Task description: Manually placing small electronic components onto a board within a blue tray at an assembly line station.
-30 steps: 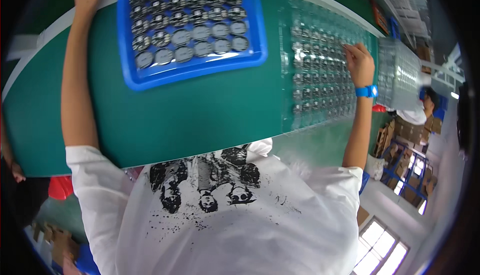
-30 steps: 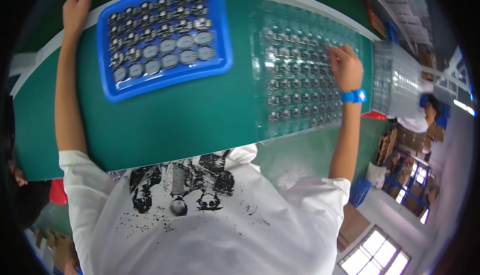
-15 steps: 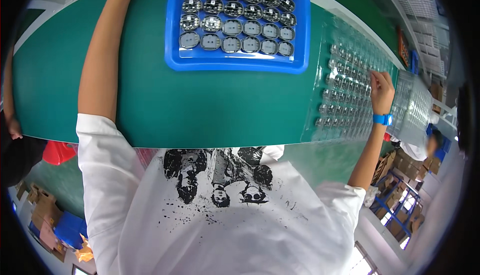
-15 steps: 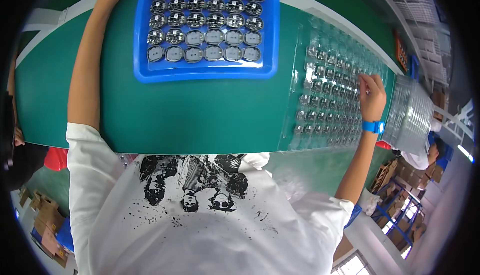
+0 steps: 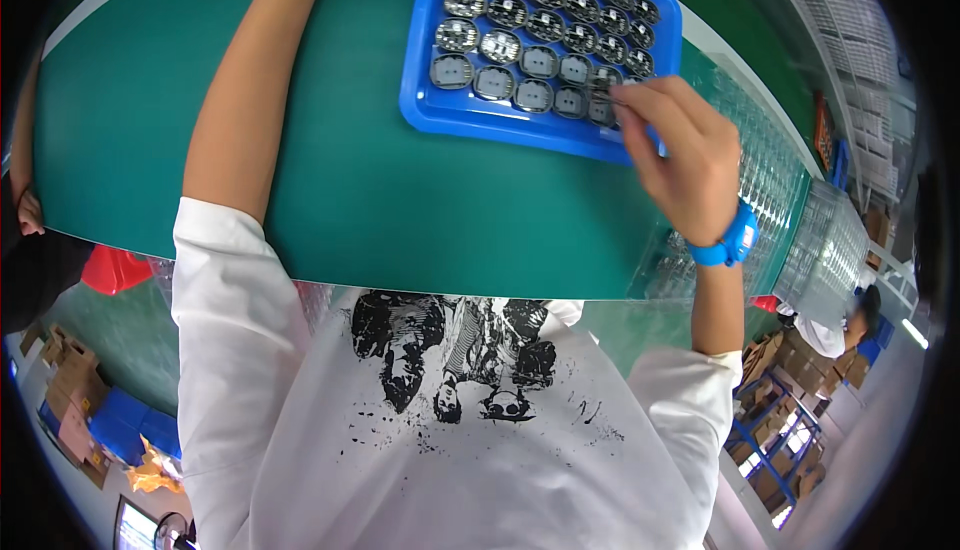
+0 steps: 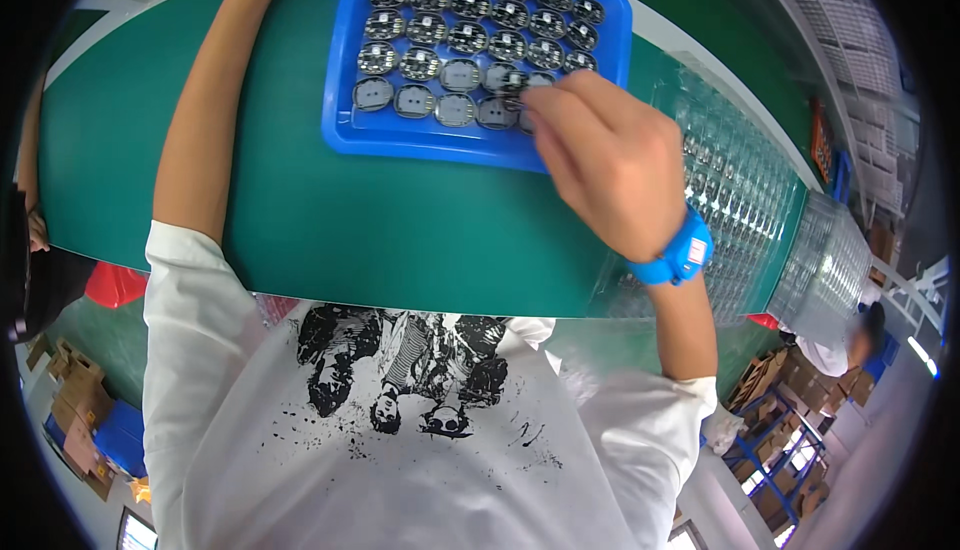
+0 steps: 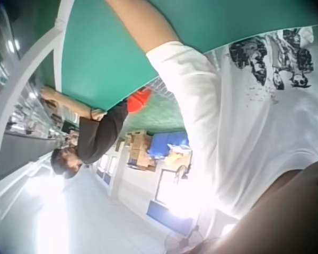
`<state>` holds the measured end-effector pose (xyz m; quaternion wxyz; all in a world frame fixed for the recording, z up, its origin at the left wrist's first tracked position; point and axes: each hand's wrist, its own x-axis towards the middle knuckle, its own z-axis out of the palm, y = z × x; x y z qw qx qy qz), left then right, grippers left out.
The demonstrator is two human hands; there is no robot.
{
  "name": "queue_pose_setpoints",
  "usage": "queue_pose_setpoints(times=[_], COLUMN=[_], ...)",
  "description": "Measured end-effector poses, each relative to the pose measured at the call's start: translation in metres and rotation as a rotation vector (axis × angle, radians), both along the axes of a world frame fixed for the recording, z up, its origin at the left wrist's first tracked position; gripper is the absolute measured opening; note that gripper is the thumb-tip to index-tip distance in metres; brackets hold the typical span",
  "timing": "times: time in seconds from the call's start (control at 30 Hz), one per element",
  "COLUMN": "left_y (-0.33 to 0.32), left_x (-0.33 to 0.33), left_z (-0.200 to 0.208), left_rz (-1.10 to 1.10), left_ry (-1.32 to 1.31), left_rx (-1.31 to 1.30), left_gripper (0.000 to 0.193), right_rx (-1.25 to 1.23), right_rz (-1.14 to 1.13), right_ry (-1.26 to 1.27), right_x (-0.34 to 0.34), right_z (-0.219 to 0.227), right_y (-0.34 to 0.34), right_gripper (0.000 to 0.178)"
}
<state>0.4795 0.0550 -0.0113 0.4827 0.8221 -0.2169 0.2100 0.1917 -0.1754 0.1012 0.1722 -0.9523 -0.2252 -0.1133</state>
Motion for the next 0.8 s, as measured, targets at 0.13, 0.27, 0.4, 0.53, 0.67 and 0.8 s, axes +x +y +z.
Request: queue_pose_setpoints(times=[0.13, 0.27, 0.4, 0.53, 0.67, 0.8], left_y=[-0.008, -0.011, -0.012, -0.015, -0.016, -0.015], left_x=[-0.006, -0.006, -0.005, -0.004, -0.003, -0.002], left_z=[0.001, 0.006, 0.004, 0.004, 0.003, 0.001], left_rz=[-0.012, -0.015, -0.012, -0.015, -0.002, -0.003], left_ry=[-0.025, 0.005, 0.002, 0.010, 0.008, -0.019], left_rx=[-0.049, -0.064, -0.081, -0.086, -0.072, -0.075], left_gripper=[0.037, 0.036, 0.036, 0.036, 0.036, 0.036], right_rx=[-0.074, -0.111, -0.170, -0.190, -0.222, -0.265], right_rz=[0.034, 0.033, 0.036, 0.035, 0.072, 0.073], right_ry=[-0.001, -0.023, 0.041, 0.027, 0.037, 0.034], right_x=[0.014, 0.021, 0.023, 0.024, 0.025, 0.026], right_z=[-0.007, -0.011, -0.011, -0.012, -0.014, -0.011], right_y=[0.020, 0.026, 0.031, 0.031, 0.031, 0.032], right_gripper=[0.016, 0.014, 0.014, 0.013, 0.014, 0.014])
